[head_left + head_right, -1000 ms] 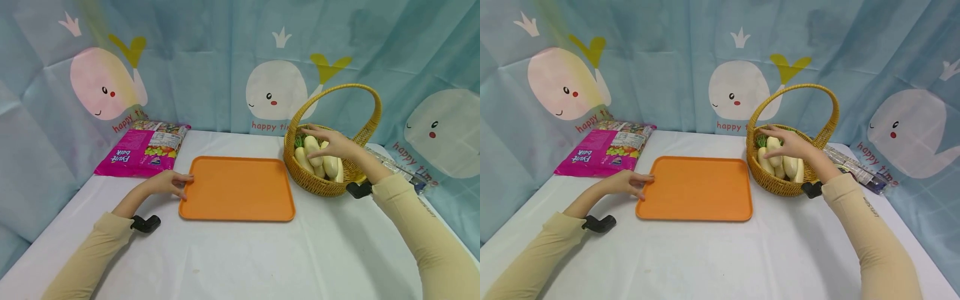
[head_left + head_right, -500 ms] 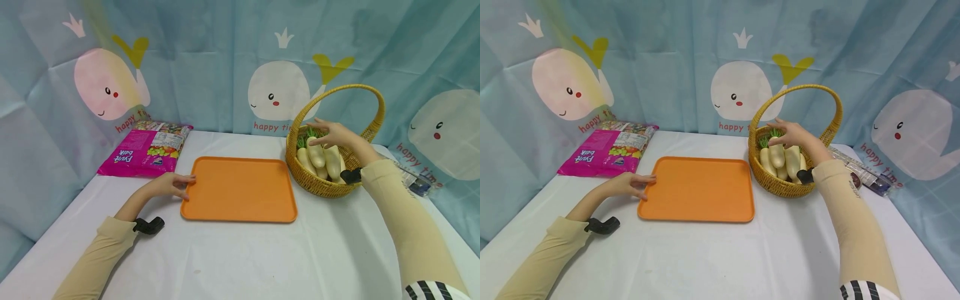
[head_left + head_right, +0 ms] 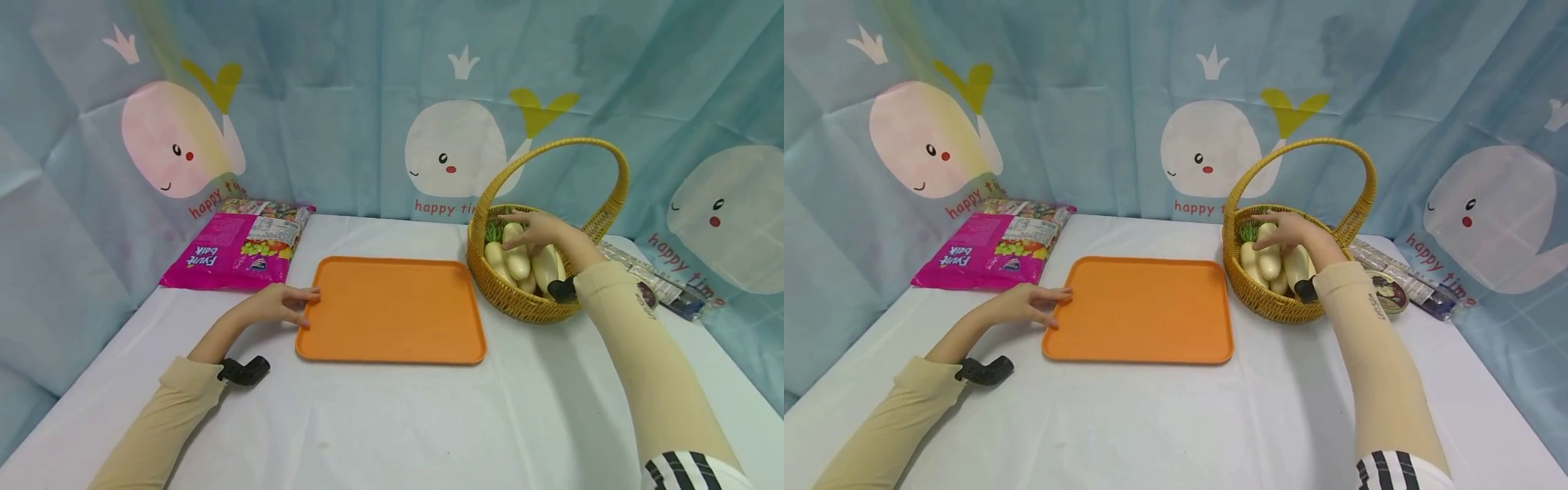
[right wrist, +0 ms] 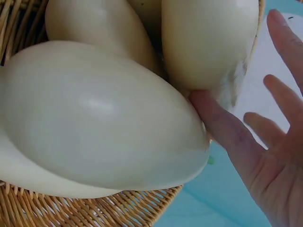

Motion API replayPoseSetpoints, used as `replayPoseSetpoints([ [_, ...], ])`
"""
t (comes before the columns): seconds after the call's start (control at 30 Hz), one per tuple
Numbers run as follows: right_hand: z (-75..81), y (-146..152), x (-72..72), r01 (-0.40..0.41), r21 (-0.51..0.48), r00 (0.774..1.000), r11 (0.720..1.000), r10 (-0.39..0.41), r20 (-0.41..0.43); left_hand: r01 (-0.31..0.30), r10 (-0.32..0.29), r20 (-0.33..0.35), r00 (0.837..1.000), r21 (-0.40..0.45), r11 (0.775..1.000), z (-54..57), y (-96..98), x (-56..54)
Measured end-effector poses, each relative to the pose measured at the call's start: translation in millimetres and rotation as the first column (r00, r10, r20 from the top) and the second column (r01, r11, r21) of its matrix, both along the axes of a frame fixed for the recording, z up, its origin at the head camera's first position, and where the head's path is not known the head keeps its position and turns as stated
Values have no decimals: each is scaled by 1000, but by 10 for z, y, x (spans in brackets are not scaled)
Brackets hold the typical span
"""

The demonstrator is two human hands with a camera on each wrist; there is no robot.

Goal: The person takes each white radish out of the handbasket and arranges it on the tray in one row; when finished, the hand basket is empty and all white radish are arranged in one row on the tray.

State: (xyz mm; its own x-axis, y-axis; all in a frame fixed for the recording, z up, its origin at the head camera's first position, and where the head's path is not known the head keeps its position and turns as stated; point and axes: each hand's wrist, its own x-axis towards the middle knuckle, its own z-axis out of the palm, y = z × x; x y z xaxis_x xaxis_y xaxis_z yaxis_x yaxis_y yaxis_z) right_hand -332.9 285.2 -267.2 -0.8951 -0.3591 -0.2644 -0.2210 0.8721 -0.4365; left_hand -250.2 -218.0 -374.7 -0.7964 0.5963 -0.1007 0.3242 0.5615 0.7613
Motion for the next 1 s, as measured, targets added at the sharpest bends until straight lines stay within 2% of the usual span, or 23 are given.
replayPoseSetpoints([
  [0.27, 0, -19, 33, 15, -46, 993, 999, -10, 120, 30, -30, -34, 999, 3, 1000, 58, 20, 11],
  [0.43, -11, -19, 29, 11, -9, 994, 1000, -10, 110, 27, -27, -29, 999, 8, 1000, 45, 24, 0],
  [0.6, -32, -59, 11, 24, 119, 999, 993, -28, 33, 3, -4, 27, 1000, 14, 1000, 25, 26, 2],
  [0.7, -30, -92, -6, 35, 157, 999, 987, -35, -3, 2, -2, 33, 999, 18, 1000, 21, 16, 1],
  [0.83, -40, -93, -30, 39, 142, 999, 989, -35, -27, 3, -3, 31, 1000, 19, 1000, -3, -5, -6],
  [1.0, -77, 15, -42, 68, -8, 998, 998, -68, 15, 19, -20, 24, 1000, 29, 999, -9, 2, 5],
])
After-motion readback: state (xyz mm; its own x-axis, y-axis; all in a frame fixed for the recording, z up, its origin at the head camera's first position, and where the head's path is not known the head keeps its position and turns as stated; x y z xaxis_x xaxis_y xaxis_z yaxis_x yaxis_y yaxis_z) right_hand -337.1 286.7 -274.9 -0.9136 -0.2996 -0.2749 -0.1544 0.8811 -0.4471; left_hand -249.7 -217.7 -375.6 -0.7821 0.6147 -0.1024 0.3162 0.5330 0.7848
